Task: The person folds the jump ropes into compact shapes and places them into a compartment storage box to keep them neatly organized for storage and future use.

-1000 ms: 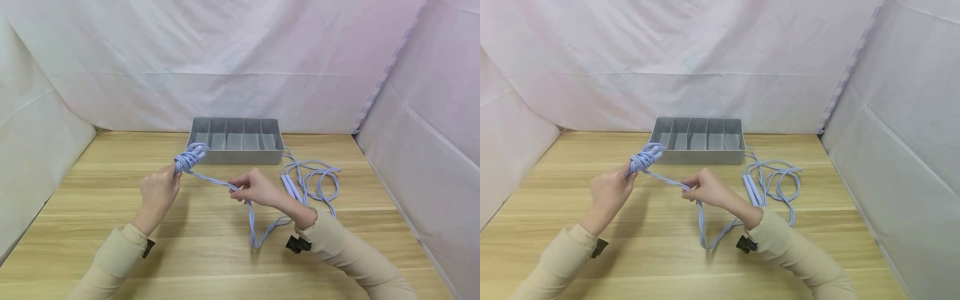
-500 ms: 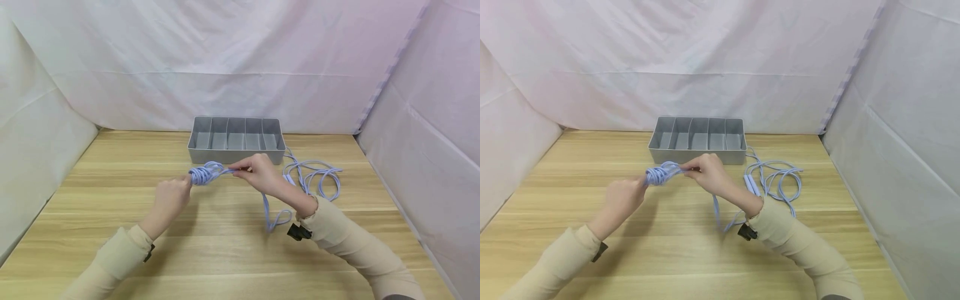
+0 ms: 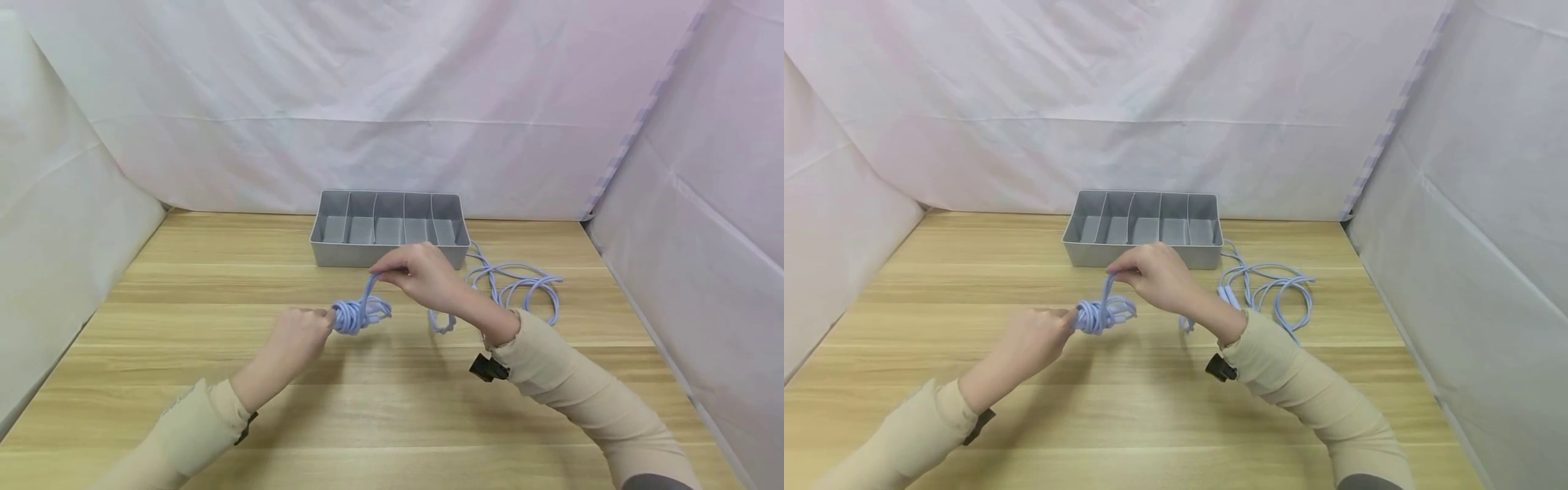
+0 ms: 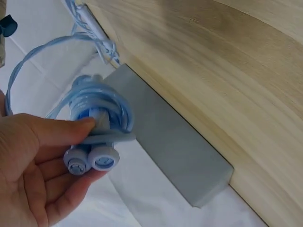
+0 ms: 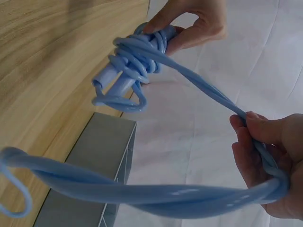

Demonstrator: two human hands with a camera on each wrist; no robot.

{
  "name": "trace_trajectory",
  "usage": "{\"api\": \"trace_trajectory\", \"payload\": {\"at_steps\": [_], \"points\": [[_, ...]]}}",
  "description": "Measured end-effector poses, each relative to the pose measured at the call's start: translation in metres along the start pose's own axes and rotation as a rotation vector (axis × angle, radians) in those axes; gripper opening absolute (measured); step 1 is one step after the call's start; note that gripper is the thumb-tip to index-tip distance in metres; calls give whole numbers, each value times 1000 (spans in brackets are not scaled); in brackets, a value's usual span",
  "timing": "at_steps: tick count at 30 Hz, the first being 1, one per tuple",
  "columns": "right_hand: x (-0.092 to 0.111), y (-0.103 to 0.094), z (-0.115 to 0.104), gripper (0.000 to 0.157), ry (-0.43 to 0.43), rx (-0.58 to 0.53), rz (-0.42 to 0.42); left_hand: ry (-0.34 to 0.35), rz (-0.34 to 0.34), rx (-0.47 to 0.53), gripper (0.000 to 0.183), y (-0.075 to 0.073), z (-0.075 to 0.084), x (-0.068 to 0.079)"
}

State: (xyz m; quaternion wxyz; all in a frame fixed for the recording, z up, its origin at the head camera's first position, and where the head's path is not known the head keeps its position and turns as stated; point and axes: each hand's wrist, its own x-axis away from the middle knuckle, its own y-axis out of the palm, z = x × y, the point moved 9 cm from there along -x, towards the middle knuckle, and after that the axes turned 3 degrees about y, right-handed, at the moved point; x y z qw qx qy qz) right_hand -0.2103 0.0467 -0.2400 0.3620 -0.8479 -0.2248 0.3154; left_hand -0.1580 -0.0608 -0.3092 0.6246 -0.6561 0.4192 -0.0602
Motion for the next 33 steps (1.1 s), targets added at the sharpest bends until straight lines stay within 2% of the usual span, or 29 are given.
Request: {"api": "trace_trajectory", "payload": {"at_steps": [8,17,22,26,33], "points": [[-5,3,9,11,6,-10,-52,127,-45,54,11,-3,14,0],[-10,8,24,11,41,-58,-92,174,-14,167,20,-6,19,0],[-12,12,36,13,92,-166,-128,192,-8,234,22,-8,19,2],[-14,15,42,13,100,-250,-136,195,1,285,21,-9,18,2],[-15,23,54,13,165,-413,-145,208,102,389,22,-20,18,2]]}}
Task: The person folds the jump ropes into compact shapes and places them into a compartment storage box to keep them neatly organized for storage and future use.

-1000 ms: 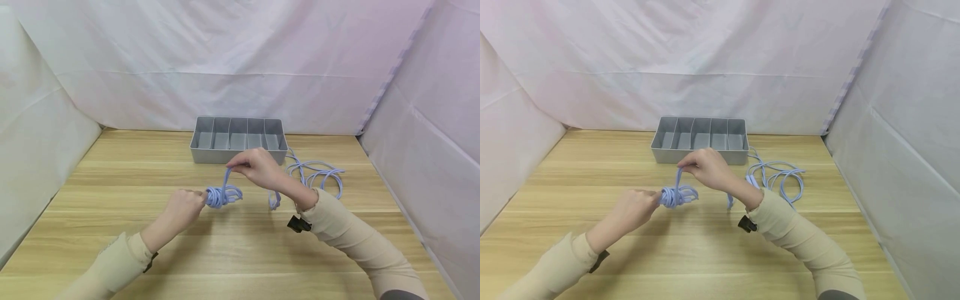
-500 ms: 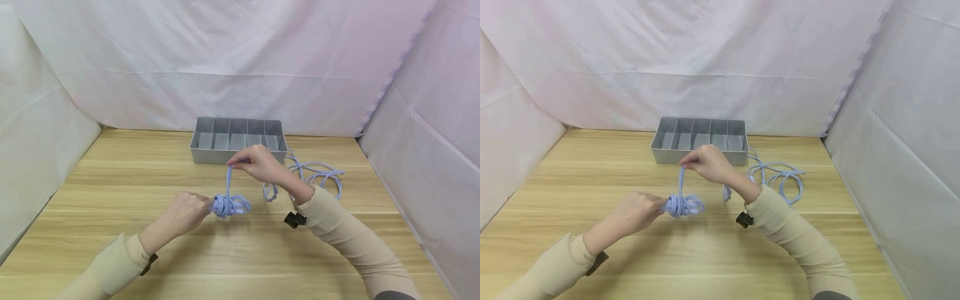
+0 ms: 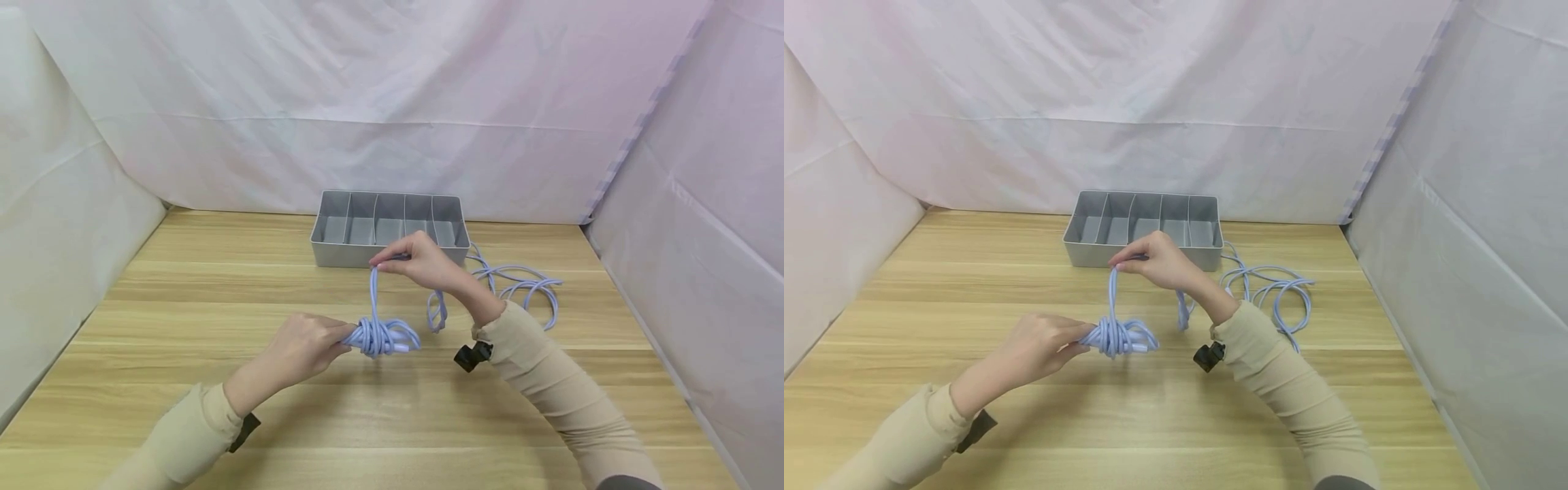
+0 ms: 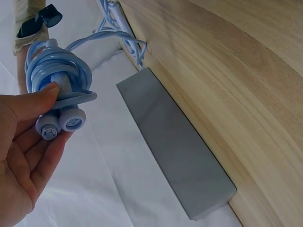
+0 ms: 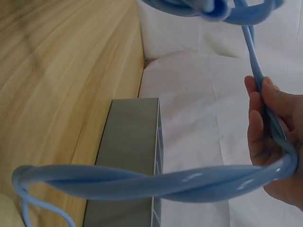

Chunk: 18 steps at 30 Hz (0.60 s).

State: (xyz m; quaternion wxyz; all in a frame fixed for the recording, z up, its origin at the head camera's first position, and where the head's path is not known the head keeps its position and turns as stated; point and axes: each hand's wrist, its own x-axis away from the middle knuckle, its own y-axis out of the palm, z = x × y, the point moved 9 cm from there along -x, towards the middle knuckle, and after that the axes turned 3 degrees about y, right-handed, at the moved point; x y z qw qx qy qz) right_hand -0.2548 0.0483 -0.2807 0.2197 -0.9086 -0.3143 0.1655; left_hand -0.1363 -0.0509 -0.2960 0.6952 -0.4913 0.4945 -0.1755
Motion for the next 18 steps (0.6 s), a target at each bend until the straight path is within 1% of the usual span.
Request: {"api": "trace_trajectory", "payload": {"at_steps": [4,8,11,14,18], "points": [[-1,2,10,13,21,-69,0,15,62,60,24,-5,3,-1],[1,4,18,13,42,-128,15,29,110,121,25,-10,6,-2],[3,6,24,15,59,-196,17,45,147,159,26,-16,9,-3],[4,10,26,16,62,-248,13,58,183,202,27,-21,11,-5],[4,14,27,19,52,-300,13,54,226,292,26,-25,10,-7]]}}
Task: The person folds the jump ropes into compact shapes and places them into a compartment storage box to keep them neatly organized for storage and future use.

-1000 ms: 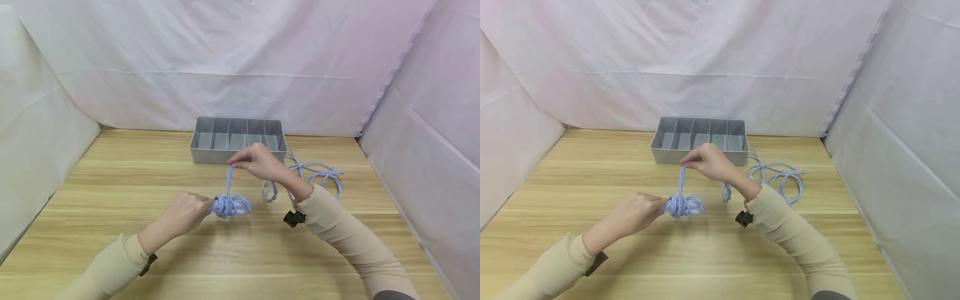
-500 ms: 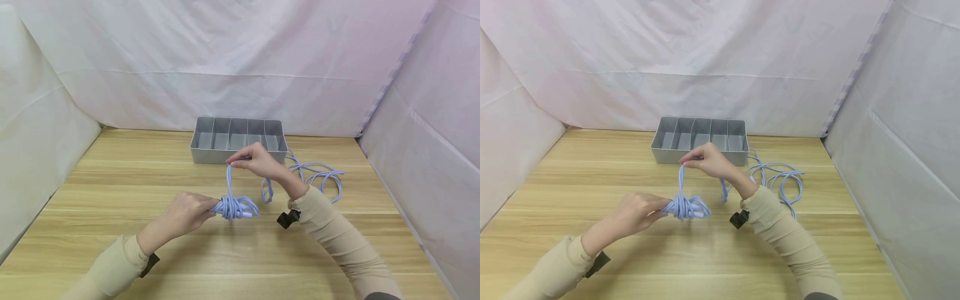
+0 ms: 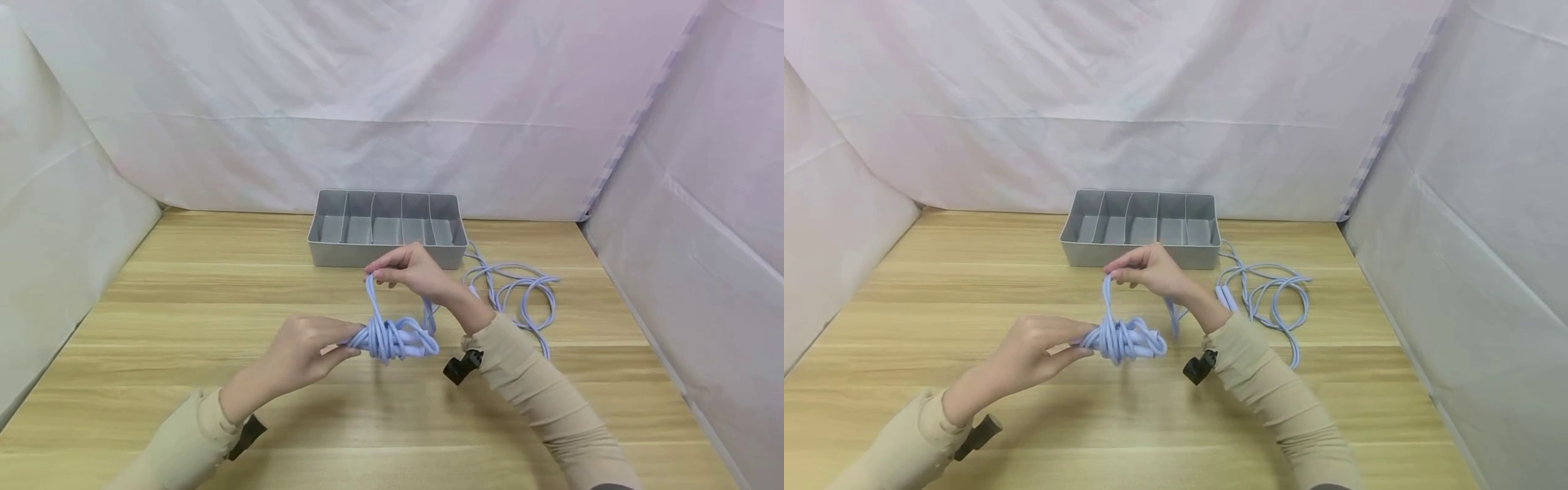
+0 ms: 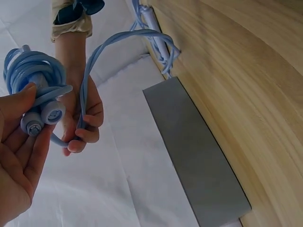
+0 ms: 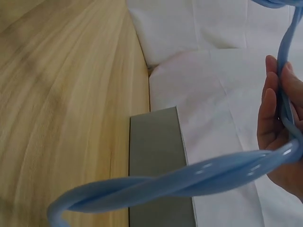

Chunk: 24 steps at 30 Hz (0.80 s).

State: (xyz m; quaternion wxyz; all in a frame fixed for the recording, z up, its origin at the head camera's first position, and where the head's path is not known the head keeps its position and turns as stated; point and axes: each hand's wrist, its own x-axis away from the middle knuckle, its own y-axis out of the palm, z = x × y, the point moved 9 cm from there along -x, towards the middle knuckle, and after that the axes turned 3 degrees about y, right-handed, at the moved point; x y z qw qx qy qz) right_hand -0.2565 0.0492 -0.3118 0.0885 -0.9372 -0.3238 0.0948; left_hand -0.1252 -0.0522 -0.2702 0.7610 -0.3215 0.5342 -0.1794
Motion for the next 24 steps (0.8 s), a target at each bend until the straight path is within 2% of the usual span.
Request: {"api": "trace_trajectory", "payload": {"at_steps": [9,14,18,21,24], "points": [[2,2,10,20,-18,-135,52,-32,118,117,21,-6,-8,-9],[8,8,11,16,-11,-312,70,-55,169,156,19,-8,-12,-13],[16,16,-2,18,-32,-429,69,-84,200,178,20,-8,-16,-14],[18,19,2,19,-19,-468,70,-98,219,191,21,-10,-17,-14],[17,17,21,21,48,-442,125,-120,248,206,23,-13,-18,-14]]}}
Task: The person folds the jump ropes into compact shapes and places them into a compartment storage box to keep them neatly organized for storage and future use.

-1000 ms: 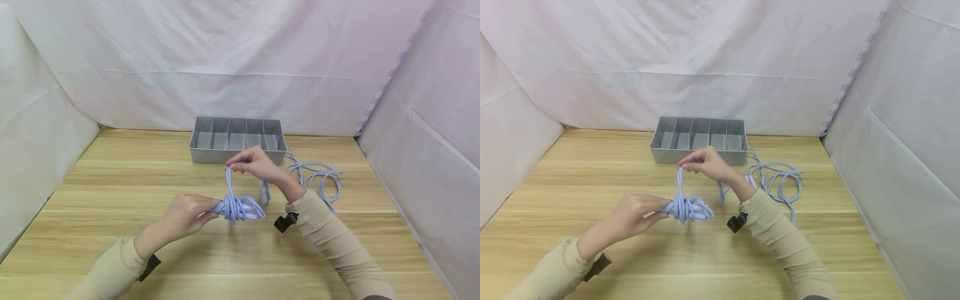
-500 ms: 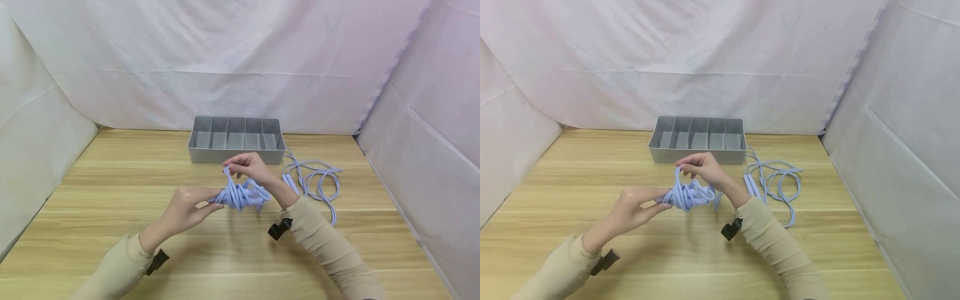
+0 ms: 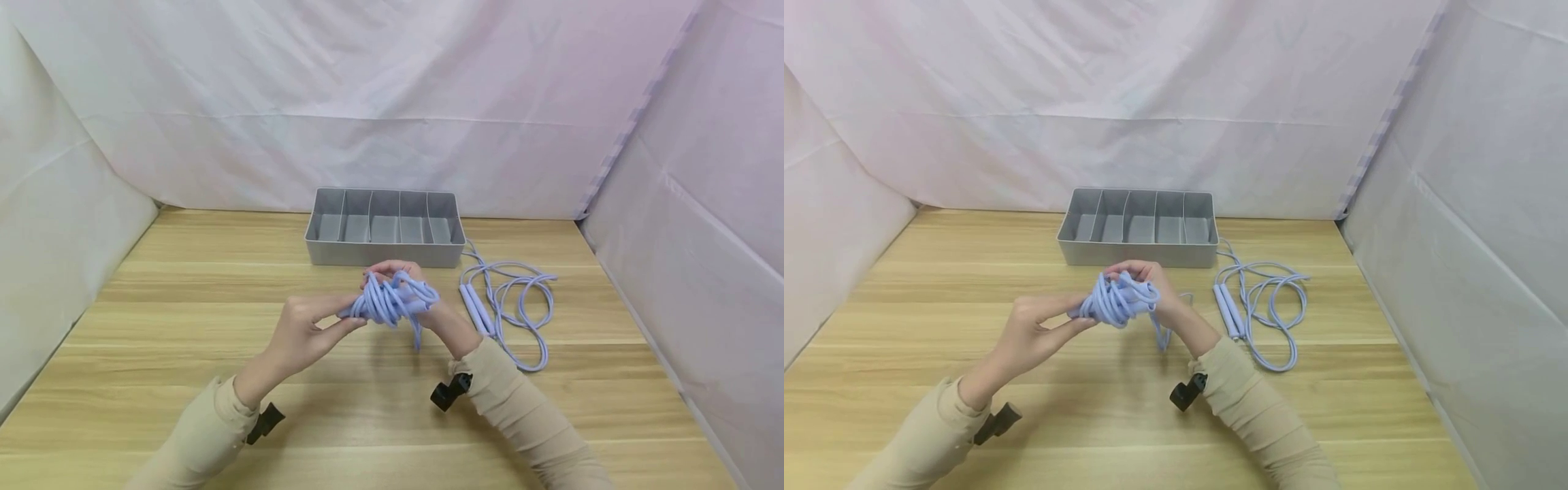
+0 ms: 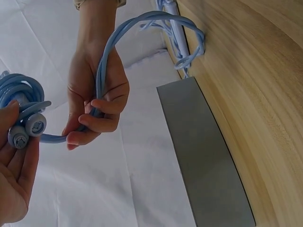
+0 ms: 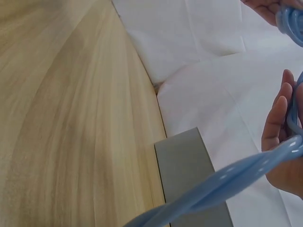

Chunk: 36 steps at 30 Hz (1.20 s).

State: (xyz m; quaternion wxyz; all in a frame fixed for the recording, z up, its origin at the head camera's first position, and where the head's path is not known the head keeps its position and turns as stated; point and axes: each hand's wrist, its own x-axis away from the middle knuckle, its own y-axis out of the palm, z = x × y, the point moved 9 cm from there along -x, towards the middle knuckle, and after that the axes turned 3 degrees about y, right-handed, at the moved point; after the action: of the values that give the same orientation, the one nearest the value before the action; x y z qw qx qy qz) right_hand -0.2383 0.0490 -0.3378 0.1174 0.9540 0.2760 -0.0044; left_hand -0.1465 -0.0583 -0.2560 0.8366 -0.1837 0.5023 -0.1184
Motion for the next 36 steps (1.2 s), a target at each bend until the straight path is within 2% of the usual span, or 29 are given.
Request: {"api": "trace_trajectory", "payload": {"at_steps": [3,4,6,8,11,13,17,22,30,36], "points": [[-1,-12,14,20,81,134,119,-34,53,8,25,-5,-4,1],[-1,-15,15,20,86,222,157,-47,71,4,24,-6,-5,1],[0,-17,15,21,81,311,198,-75,106,-15,24,-10,-9,2],[1,-16,13,18,58,317,215,-98,131,-45,25,-12,-12,4],[2,-9,8,17,-9,253,160,-121,150,-116,28,-16,-15,4],[4,-5,7,16,-43,258,125,-132,165,-163,31,-19,-18,5],[5,2,3,19,-103,380,82,-157,186,-206,32,-23,-22,7],[5,8,3,18,-113,461,57,-189,207,-217,31,-22,-27,10],[11,21,-3,19,-131,793,91,-240,262,-377,28,-25,-36,17],[17,22,-10,19,-156,914,151,-239,272,-425,27,-26,-35,17]]}}
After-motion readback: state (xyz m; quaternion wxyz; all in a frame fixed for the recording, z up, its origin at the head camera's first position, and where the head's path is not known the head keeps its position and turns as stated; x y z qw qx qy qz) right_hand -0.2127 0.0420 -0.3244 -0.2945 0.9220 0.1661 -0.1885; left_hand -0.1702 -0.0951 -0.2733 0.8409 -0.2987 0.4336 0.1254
